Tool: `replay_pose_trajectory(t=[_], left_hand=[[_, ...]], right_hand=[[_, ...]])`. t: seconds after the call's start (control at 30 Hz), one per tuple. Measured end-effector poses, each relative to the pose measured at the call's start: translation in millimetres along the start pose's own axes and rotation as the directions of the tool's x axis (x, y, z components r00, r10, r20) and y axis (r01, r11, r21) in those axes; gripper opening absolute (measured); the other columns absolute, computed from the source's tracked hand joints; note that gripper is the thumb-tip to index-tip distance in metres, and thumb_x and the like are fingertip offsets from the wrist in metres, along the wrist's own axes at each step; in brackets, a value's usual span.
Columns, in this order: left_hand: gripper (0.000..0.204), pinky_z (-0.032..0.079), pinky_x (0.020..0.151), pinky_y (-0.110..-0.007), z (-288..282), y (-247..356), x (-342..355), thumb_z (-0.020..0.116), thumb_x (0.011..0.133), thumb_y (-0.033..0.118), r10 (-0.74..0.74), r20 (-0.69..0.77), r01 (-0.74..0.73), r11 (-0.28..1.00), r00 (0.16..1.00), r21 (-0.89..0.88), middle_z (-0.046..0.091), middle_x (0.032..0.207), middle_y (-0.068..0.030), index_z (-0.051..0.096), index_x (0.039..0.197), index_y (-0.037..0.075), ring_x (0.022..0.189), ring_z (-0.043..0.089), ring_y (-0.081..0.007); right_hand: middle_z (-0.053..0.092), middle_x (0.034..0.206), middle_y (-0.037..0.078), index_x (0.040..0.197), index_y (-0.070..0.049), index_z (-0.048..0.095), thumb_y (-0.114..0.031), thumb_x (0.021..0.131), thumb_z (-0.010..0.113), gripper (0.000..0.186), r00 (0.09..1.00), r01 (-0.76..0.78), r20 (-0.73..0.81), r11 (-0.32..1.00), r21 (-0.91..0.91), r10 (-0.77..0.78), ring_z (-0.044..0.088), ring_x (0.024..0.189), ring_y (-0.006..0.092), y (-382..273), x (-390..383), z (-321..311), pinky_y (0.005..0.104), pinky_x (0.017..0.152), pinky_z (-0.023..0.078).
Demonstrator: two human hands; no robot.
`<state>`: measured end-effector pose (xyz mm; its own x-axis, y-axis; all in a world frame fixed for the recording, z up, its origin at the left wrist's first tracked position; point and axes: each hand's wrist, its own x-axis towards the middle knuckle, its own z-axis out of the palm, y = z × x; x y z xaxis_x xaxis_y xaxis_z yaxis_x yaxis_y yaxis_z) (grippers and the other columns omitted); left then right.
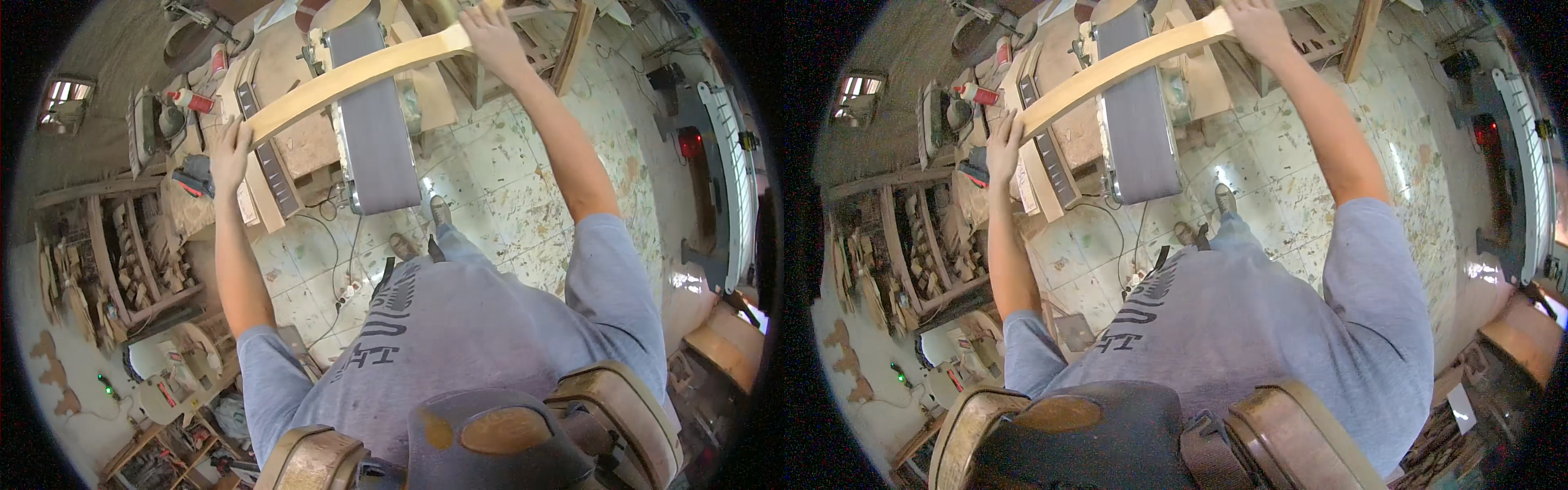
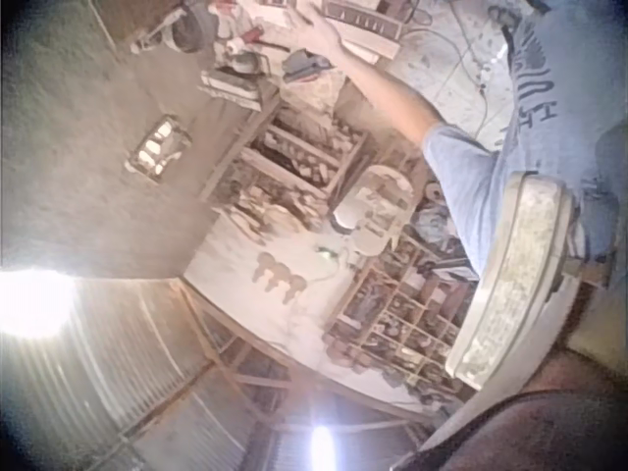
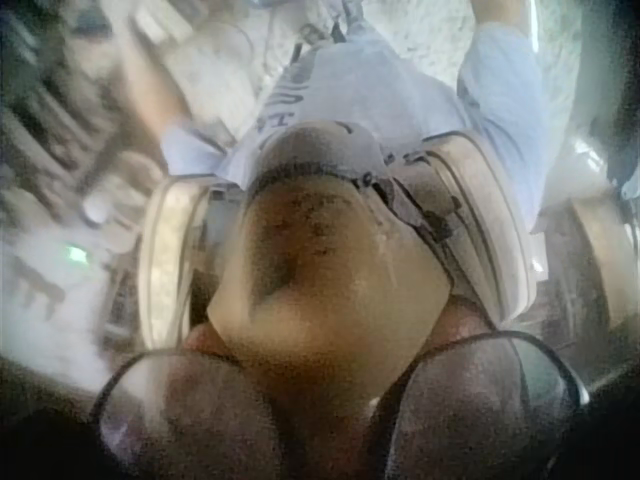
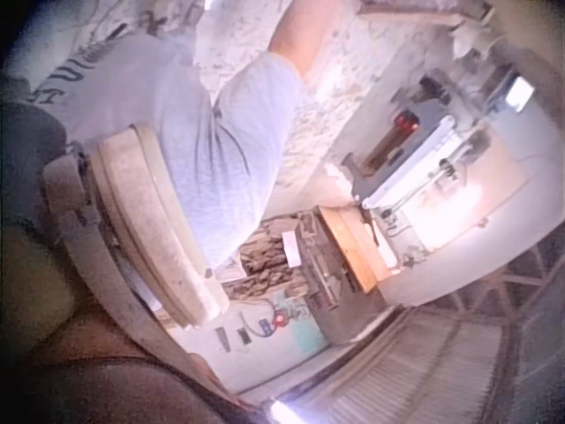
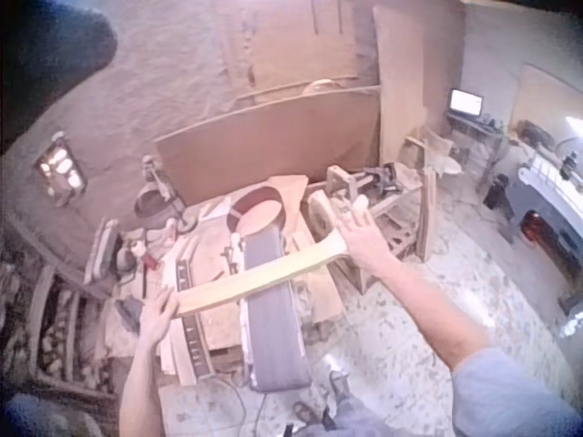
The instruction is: The person is sanding a wooden guitar neck on a belt sander, moving the wood against the belt to shape the edges and turning it over to check the surface.
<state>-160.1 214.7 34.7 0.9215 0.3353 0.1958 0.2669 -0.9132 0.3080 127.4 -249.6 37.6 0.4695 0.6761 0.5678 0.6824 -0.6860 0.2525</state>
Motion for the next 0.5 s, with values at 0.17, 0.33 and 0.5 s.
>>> replay_pose_trajectory(t=[0.17,0.33,0.5], left_hand=[[0.052,0.033,0.113,-0.042,-27.0,-58.8,-3.7,0.045,0.101,0.043,-0.021,0.087,0.029,0.996,0.996,-0.090,0.052,0.146,-0.0148,0.056,0.141,0.011,0.135,0.048,-0.0325],[0.050,0.033,0.112,-0.039,-35.9,-85.7,-5.6,0.041,0.103,0.042,-0.018,0.065,0.021,0.999,0.998,-0.045,0.056,0.143,-0.0125,0.059,0.138,0.012,0.134,0.048,-0.0320],[0.050,0.032,0.114,-0.038,-28.7,-76.9,5.4,0.041,0.103,0.041,0.025,0.090,-0.015,0.994,0.996,-0.105,0.055,0.144,-0.0129,0.058,0.138,0.010,0.135,0.047,-0.0314]], right_hand=[[0.062,0.121,0.020,0.119,0.003,0.062,-0.019,0.086,0.055,0.040,1.000,-0.031,0.003,0.999,0.043,0.031,0.051,0.125,0.0383,-55.2,13.1,-4.9,0.0522,0.112,0.034],[0.056,0.137,0.014,0.133,-0.002,0.053,-0.014,0.089,0.055,0.045,0.990,-0.057,0.121,0.995,-0.078,0.066,0.045,0.135,0.0346,-89.0,10.7,-13.6,0.0524,0.115,0.031],[0.057,0.135,0.016,0.130,-0.001,0.056,-0.018,0.091,0.053,0.043,0.988,-0.097,0.115,0.995,-0.037,0.101,0.045,0.135,0.0362,-76.0,2.2,-16.2,0.0536,0.115,0.031]])
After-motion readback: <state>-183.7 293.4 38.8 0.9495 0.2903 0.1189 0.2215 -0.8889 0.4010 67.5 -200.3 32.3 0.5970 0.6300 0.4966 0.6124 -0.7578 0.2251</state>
